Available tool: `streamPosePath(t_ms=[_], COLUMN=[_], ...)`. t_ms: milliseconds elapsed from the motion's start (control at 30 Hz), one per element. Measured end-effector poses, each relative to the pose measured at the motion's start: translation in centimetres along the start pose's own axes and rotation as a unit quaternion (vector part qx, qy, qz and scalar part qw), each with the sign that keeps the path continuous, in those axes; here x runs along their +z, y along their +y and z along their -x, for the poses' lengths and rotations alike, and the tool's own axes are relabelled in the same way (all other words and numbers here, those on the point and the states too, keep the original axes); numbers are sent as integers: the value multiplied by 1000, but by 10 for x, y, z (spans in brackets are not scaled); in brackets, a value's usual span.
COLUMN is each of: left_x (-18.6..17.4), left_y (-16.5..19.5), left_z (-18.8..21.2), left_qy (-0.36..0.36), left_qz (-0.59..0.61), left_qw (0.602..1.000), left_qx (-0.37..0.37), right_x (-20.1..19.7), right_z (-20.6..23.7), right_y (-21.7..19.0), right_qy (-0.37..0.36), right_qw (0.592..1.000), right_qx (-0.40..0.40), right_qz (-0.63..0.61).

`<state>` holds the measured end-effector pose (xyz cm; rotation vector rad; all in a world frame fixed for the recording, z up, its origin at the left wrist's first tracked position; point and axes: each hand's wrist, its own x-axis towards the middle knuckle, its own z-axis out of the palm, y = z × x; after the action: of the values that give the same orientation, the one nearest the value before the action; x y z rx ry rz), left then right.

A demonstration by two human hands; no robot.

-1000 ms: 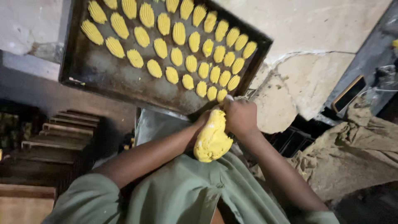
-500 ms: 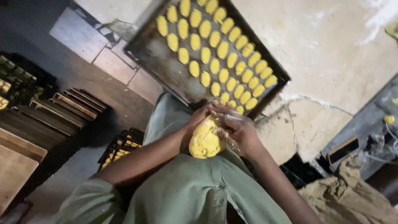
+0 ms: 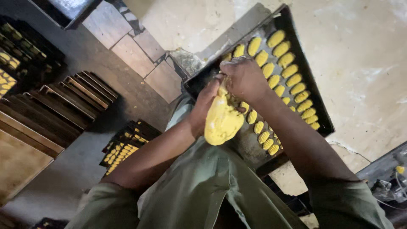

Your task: The person sits in a bakery production area holding a piping bag filled with yellow dough and pipes ribbed oval dough pieces onto baking trays, working row by row until a tray is filled. They occasionally set the bag down, grab more dough from a pile on the table, reload the bag, and continue piping onto additional trays.

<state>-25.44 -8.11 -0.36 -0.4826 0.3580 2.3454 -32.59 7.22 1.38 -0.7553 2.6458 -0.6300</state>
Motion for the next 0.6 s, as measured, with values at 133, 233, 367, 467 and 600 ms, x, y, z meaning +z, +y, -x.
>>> streamPosePath(t_ms=[133,233,367,467,600], left_x=[4,6,2,-3,-9], left_y=[2,-4,-17,-35,-54], left_z=[10,19,14,14,29], left_qy=[0,-31,2,39,-41], left_qz=[-19,11,61,-146,-202], left_qw=[1000,999,996,988,971], left_qx=[17,-9,-69,46,121], right_x=[1,-10,-17,-1,8], right_z=[-4,12,30,41,56], right_y=[-6,-6,-2,-11,-5], right_qy=[3,-53,-136,-82,-86], right_qw=[999,998,990,995,991], right_qx=[45,24,15,54,84], right_qz=[21,3,-35,37,52])
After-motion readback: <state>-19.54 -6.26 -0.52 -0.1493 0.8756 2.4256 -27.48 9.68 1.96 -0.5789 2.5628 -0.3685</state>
